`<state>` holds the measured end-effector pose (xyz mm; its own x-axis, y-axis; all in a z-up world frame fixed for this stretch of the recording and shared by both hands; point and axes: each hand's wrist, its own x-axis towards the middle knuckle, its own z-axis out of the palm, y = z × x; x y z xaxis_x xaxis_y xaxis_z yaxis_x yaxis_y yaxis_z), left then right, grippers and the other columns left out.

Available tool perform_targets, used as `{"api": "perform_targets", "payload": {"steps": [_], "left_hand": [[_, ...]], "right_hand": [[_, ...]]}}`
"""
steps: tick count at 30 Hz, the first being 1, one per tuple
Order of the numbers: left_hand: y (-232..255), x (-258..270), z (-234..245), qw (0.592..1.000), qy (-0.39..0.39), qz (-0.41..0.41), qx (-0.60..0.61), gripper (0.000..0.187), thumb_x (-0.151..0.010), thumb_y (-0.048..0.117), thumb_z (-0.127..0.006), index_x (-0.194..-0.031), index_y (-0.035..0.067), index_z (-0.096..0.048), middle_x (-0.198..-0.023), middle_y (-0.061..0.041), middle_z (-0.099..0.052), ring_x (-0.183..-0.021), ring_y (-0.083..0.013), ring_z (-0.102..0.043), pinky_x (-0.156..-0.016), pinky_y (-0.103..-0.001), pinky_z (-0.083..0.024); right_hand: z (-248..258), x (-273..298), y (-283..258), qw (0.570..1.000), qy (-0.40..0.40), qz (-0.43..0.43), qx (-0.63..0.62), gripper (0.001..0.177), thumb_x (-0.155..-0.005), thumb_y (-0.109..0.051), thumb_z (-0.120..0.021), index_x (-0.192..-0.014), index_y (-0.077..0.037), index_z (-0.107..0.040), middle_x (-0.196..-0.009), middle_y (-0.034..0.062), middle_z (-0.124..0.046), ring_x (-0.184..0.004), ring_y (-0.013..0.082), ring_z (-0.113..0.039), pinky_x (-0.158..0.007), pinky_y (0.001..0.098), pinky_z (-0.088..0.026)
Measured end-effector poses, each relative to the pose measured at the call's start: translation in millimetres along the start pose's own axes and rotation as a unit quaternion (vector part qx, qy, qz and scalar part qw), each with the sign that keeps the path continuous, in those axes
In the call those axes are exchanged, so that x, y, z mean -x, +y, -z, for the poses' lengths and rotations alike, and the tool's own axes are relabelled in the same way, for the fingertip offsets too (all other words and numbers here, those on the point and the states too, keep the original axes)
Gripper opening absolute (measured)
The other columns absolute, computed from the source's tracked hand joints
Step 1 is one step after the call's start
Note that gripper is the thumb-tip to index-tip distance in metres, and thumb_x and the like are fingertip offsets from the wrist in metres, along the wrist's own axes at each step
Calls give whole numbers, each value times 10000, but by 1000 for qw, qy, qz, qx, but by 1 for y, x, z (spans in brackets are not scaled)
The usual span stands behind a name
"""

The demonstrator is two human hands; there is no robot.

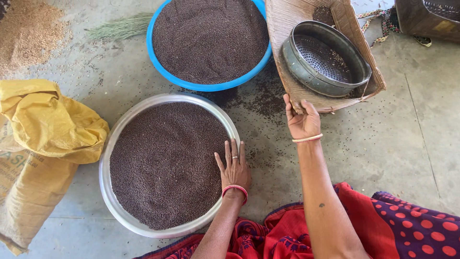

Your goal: The person sits on the floor and uses both hands to sift through small dark seeds in a metal bowl, picking out debris and transferring it to a nearby basket. They then move to a blue basin and continue sifting the seeds by hand.

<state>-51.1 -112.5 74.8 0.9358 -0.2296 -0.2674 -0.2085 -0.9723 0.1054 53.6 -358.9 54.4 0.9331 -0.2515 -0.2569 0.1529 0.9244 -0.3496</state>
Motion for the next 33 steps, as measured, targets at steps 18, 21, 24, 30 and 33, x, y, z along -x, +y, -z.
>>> {"api": "perform_targets", "payload": {"steps": [18, 21, 24, 30, 33], "left_hand": [[-6, -1, -22, 996, 84, -19, 3, 707, -914, 22, -461, -1578, 181, -277, -1688, -124, -62, -1553, -299, -52, -1199, -676, -14], [-8, -1, -27, 995, 87, -18, 39, 683, -920, 41, -465, -1568, 184, -305, -1686, -123, -79, -1555, -313, -69, -1202, -684, -21], [-8, -1, -26, 994, 92, -23, 49, 692, -905, 54, -497, -1562, 179, -322, -1684, -136, -81, -1552, -323, -80, -1205, -684, -29], [-8, -2, -24, 995, 77, -19, 65, 686, -903, 103, -574, -1543, 153, -336, -1677, -144, -81, -1560, -328, -75, -1204, -690, -22], [-8, -2, -22, 996, 67, -16, 53, 735, -875, 87, -582, -1560, 172, -330, -1684, -139, -75, -1546, -332, -72, -1199, -680, -22]], "right_hand": [[61, -43, -36, 995, 74, 67, -15, 374, -971, -38, -558, -1333, 51, -529, -1290, 234, -657, -1138, 420, -719, -823, 400, -657], [61, -32, -13, 987, 131, 86, -16, 365, -1000, -112, -592, -1313, 58, -510, -1236, 260, -671, -1063, 388, -727, -794, 379, -664], [42, -6, 16, 981, 184, 44, 51, 322, -1039, -159, -556, -1252, 64, -465, -1132, 303, -676, -952, 318, -721, -763, 340, -669], [-28, 11, 94, 957, 161, -131, 202, 249, -979, -49, -643, -1193, 68, -593, -987, 178, -674, -837, 237, -680, -731, 309, -620], [-56, 0, 116, 962, 93, -127, 222, 268, -951, -59, -622, -1198, 45, -636, -1004, 176, -686, -877, 235, -691, -768, 318, -630]]}}
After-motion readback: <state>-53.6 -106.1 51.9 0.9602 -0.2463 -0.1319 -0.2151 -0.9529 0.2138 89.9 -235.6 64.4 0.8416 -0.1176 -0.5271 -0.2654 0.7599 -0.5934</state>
